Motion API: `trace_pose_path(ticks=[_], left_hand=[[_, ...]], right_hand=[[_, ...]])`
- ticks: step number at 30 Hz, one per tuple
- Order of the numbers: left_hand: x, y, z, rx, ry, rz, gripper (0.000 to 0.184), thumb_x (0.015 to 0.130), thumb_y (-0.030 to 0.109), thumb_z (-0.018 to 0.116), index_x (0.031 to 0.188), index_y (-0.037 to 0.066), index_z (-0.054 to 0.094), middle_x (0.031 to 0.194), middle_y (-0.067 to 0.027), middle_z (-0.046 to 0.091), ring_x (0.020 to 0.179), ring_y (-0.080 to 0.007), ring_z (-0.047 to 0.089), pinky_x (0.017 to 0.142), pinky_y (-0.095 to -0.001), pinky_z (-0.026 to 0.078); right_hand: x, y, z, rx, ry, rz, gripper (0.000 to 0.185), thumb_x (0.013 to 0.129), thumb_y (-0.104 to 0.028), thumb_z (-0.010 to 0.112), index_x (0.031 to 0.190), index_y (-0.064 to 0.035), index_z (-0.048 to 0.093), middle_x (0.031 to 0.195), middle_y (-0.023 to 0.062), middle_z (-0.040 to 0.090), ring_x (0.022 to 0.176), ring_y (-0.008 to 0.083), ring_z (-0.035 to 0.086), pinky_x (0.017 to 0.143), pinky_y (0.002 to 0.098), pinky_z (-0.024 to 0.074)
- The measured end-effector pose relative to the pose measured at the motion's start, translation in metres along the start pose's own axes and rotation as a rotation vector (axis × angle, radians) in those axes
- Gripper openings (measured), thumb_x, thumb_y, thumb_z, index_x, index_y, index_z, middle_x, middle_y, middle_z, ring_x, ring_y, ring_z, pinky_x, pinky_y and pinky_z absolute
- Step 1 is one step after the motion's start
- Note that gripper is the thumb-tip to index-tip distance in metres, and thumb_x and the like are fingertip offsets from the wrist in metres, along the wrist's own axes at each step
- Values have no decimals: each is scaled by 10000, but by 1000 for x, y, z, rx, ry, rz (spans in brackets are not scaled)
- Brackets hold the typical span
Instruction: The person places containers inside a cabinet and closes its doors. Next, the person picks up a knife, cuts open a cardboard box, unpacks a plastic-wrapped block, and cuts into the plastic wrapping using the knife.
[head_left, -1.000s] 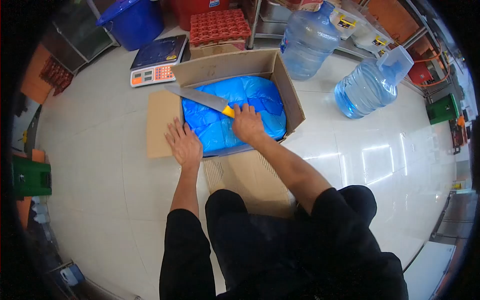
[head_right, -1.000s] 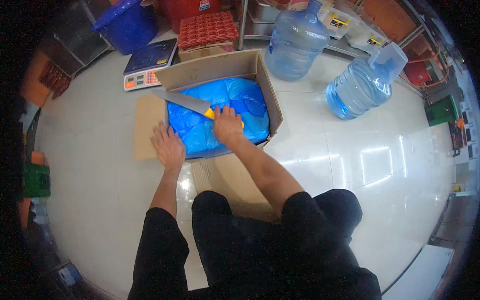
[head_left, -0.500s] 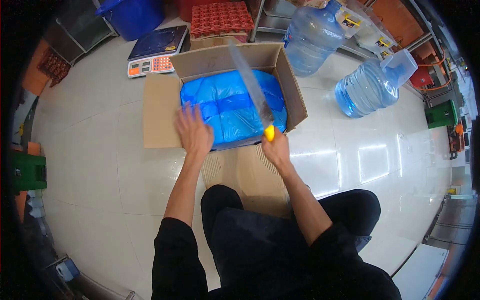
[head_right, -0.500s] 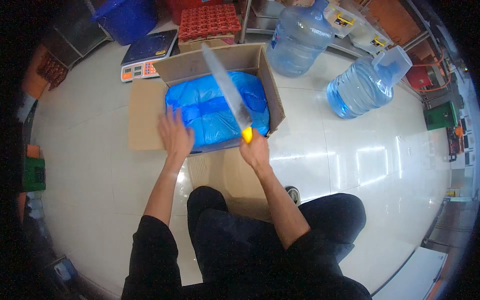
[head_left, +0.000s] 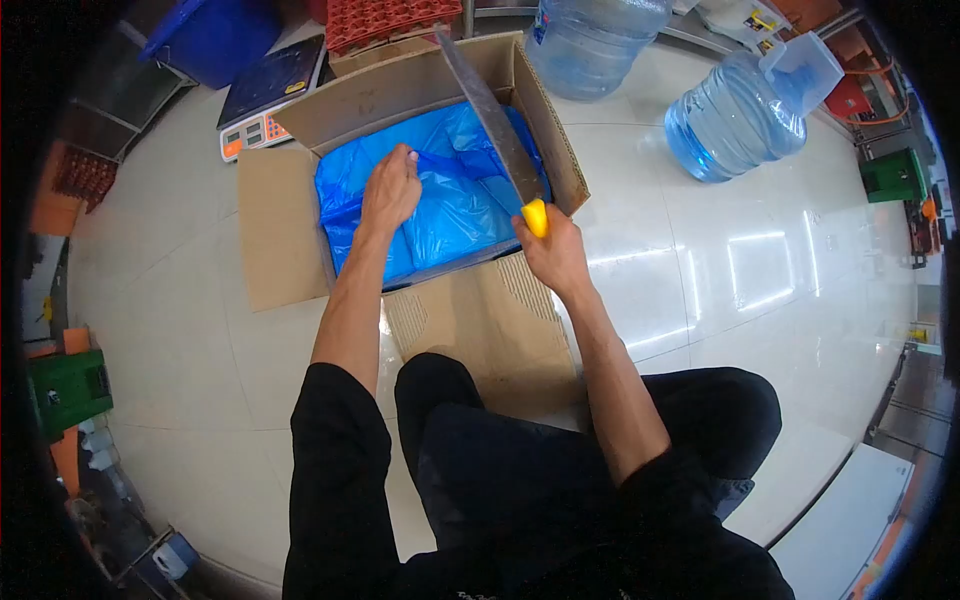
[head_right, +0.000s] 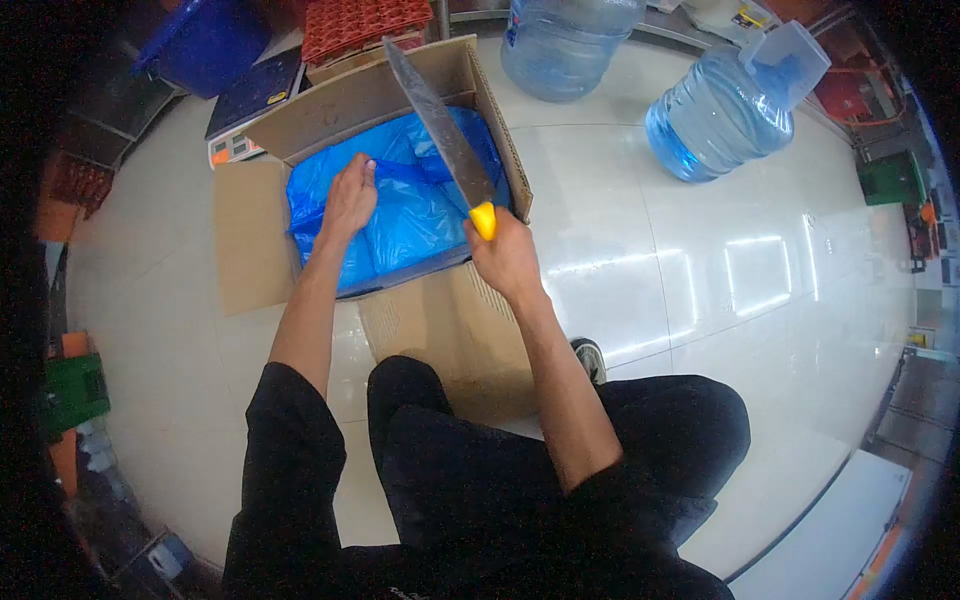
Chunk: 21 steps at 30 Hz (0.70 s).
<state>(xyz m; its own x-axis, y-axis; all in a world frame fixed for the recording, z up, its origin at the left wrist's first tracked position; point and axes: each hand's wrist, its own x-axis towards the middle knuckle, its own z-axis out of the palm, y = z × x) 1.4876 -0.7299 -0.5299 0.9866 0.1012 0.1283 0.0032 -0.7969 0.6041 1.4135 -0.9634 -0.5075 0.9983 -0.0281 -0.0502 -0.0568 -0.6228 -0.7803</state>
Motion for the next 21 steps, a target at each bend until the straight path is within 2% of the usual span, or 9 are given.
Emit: trace_pose_path(ticks=[2,5,8,11,14,18,21], left_hand=[[5,-2,-1,18,-76,-1,297,899,287,565,987,6,602,1001,-243,621,924,-412,587,787,-484,453],[2,11,-9,148,-100,61,402,827,368,663,987,2,618,931,-250,631,901,-408,600,761,-479,461],[7,13,-19,166,-254,46,429,757,369,738,959,4,641,832,-236,640,840,-404,617,717,-471,471],[3,17,-18,134,-260,6,353,738,308,759,906,16,652,745,-214,637,780,-397,626,675,-462,470],[-9,14,-14,94,-200,43,267,743,231,742,881,25,643,711,-205,629,755,-388,625,651,-463,462],[-32,26,-21,71,-218,21,180,739,141,710,841,24,618,703,-201,620,722,-387,618,630,-467,455],[-53,36,-25,43,-201,55,155,725,104,695,826,24,609,726,-202,620,709,-387,613,621,-471,452]], right_hand=[[5,-3,7,16,-27,-5,304,821,-234,668,854,50,565,825,283,616,807,456,597,704,492,466],[10,2,19,-40,-14,-48,308,823,-253,666,859,39,573,847,273,620,810,449,600,721,496,470],[9,14,25,-136,50,-26,328,827,-285,660,860,31,579,869,265,623,821,442,604,721,502,476],[7,13,10,-163,14,70,349,832,-318,652,862,24,585,878,265,628,823,438,609,715,505,483],[7,21,6,-19,82,82,370,846,-323,640,832,38,562,780,285,612,769,458,605,664,509,469],[0,23,-2,120,197,156,363,860,-303,628,806,44,533,719,296,593,727,475,595,619,498,458],[-12,30,4,141,265,117,359,861,-303,631,807,37,528,705,285,594,695,477,588,596,489,456]])
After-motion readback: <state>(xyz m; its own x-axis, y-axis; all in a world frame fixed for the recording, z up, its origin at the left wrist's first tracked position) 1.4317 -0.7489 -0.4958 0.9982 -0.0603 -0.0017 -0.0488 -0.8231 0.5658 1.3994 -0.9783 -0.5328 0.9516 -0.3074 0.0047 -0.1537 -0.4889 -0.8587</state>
